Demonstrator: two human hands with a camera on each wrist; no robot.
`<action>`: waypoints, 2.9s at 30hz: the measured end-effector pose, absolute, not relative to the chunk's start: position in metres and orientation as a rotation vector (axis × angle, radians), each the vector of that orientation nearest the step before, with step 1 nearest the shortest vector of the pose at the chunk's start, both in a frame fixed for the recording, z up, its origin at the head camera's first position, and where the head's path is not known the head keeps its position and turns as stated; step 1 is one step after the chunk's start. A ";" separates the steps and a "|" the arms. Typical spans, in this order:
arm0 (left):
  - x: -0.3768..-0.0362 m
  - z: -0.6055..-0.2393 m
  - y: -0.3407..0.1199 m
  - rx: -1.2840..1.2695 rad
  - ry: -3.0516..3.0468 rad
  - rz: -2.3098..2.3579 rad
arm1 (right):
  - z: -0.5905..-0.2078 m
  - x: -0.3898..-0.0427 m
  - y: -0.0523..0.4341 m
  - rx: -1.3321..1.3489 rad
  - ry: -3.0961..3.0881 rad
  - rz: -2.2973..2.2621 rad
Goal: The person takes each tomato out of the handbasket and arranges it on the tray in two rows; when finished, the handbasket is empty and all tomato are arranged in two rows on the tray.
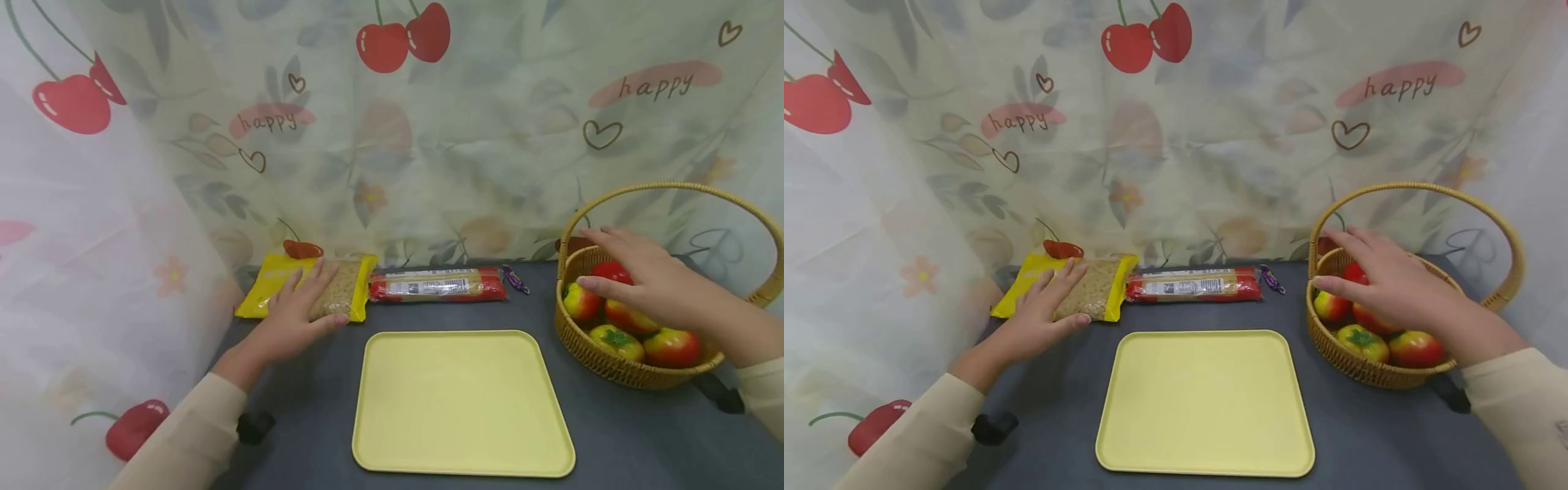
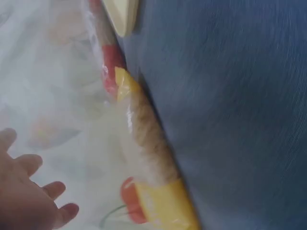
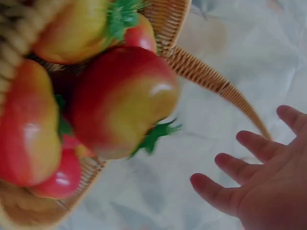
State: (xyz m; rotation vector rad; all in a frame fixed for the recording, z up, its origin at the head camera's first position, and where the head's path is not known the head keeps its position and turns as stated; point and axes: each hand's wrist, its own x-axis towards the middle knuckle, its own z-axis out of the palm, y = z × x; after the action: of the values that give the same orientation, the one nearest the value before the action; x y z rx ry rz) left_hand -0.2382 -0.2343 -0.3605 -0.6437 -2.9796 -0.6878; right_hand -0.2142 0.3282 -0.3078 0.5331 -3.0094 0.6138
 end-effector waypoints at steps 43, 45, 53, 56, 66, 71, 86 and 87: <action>-0.217 -0.474 -0.205 -0.382 -2.334 -2.531 | -0.415 -0.197 0.377 0.261 -2.698 0.814; -0.218 -0.474 -0.205 -0.378 -2.338 -2.535 | -0.414 -0.197 0.376 0.266 -2.706 0.813; -0.219 -0.476 -0.205 -0.319 -2.407 -2.497 | -0.410 -0.197 0.371 0.317 -2.649 0.814; -0.221 -0.477 -0.205 -0.320 -2.466 -2.428 | -0.406 -0.197 0.369 0.311 -2.645 0.834; -0.219 -0.477 -0.205 -0.353 -2.502 -2.345 | -0.392 -0.196 0.348 0.493 -2.536 0.895; -0.220 -0.479 -0.204 -0.366 -2.485 -2.360 | -0.386 -0.194 0.330 0.588 -2.540 0.985; -0.218 -0.476 -0.202 -0.354 -2.502 -2.333 | -0.400 -0.198 0.252 0.829 -2.549 1.121; -0.219 -0.476 -0.202 -0.354 -2.502 -2.335 | -0.401 -0.198 0.246 0.854 -2.550 1.145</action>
State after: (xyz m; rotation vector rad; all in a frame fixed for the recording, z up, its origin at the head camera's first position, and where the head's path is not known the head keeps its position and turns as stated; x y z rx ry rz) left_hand -0.2186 -0.2025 -0.4761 -0.3540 -2.5020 -2.3352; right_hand -0.1982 0.2464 -0.4013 0.8537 -2.5502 1.1446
